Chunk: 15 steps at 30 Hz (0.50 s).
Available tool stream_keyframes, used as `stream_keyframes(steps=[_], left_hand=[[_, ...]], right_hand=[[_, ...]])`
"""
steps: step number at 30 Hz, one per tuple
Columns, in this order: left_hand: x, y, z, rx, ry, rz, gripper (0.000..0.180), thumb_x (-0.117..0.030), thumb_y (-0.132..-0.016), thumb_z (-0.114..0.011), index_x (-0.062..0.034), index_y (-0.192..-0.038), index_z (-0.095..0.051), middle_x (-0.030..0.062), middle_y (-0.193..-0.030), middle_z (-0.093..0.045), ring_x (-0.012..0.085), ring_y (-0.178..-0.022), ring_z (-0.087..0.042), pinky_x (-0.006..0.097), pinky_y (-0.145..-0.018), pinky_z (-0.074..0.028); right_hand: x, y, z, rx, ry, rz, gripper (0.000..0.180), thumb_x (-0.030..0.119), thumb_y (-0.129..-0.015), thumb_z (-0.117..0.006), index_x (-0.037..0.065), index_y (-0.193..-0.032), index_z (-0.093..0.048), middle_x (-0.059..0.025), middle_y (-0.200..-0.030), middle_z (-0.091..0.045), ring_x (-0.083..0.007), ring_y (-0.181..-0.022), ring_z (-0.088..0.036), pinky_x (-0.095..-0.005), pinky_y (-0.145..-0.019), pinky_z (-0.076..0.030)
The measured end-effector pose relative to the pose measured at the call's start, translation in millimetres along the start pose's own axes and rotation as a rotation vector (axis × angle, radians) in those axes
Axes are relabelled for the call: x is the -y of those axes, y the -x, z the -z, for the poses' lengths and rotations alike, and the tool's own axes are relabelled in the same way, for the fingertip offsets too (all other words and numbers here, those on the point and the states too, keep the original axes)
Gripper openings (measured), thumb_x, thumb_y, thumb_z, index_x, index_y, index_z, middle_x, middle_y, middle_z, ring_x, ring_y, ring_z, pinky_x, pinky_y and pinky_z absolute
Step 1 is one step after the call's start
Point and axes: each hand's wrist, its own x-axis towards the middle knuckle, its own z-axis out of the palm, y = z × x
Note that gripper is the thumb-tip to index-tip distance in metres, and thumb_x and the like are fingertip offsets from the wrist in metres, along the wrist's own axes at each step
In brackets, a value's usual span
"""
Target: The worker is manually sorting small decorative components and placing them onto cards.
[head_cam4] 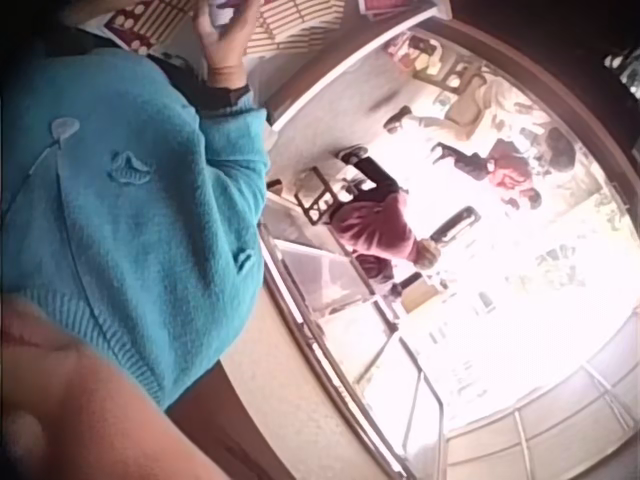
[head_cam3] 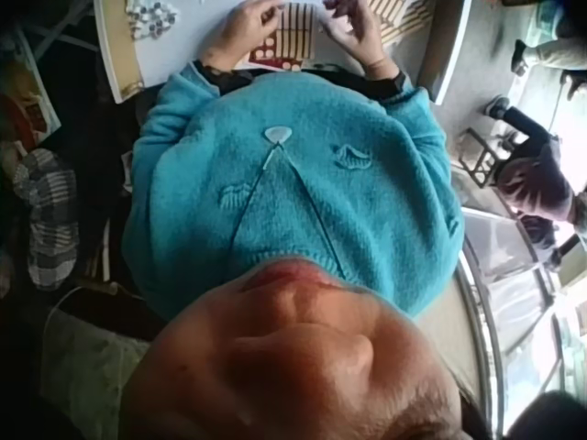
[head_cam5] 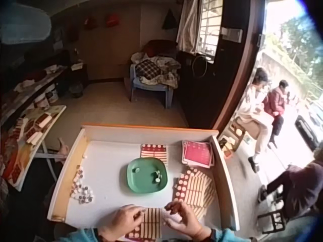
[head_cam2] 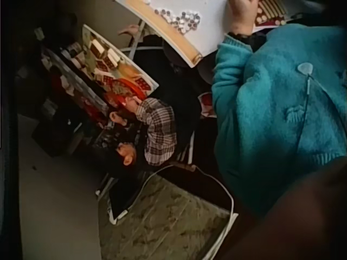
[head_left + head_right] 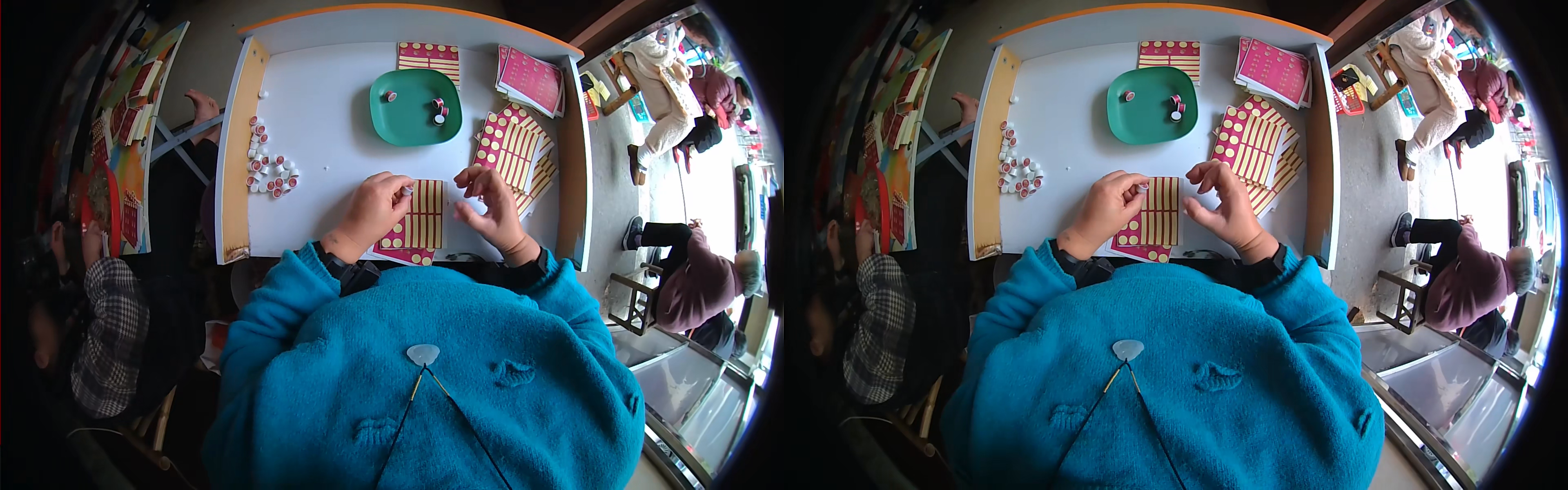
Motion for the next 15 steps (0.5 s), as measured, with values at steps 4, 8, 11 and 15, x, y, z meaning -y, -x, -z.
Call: stream_keyframes(steps=[4, 8, 11, 15], left_hand=[[-8.5, -0.9, 5.8, -0.020, 0.041, 0.043, 0.023, 0.003, -0.079, -0.067, 0.0018, -0.102, -0.065, 0.0090, -0.078, -0.062, 0.0136, -0.061, -0.059, 0.026, -0.058, -0.049], [-32.8, -4.4, 19.8, -0.127, -0.010, -0.066, 0.022, 0.005, -0.078, -0.068, 0.0019, -0.100, -0.066, 0.0084, -0.076, -0.062, 0.0131, -0.062, -0.058, 0.025, -0.057, -0.049], [-48.6, -7.6, 29.9, -0.157, -0.053, -0.121, 0.023, 0.006, -0.077, -0.068, 0.0015, -0.099, -0.066, 0.0084, -0.077, -0.062, 0.0135, -0.063, -0.059, 0.025, -0.057, -0.049], [-59.8, -5.3, 35.6, -0.174, -0.115, -0.152, 0.022, 0.004, -0.076, -0.069, -0.0007, -0.097, -0.065, 0.0103, -0.080, -0.065, 0.0218, -0.070, -0.063, 0.032, -0.063, -0.052]], right_hand=[[18.2, -12.1, -10.1, -0.149, -0.247, -0.276, 0.025, -0.001, -0.083, -0.069, 0.005, -0.084, -0.044, -0.0094, -0.098, -0.058, -0.0139, -0.089, -0.056, -0.0281, -0.084, -0.047], [22.2, -22.2, -18.8, -0.113, -0.484, -0.394, 0.025, -0.005, -0.084, -0.066, 0.005, -0.081, -0.043, -0.0090, -0.096, -0.059, -0.0122, -0.089, -0.056, -0.0259, -0.082, -0.047], [33.6, -31.1, -24.7, -0.031, -0.425, -0.364, 0.029, -0.008, -0.085, -0.064, 0.006, -0.078, -0.039, -0.0082, -0.092, -0.059, -0.0104, -0.085, -0.056, -0.0241, -0.077, -0.048], [44.2, -38.5, -31.9, -0.033, -0.391, -0.309, 0.034, -0.006, -0.084, -0.066, 0.007, -0.075, -0.036, -0.0065, -0.087, -0.058, -0.0085, -0.079, -0.054, -0.0225, -0.070, -0.048]])
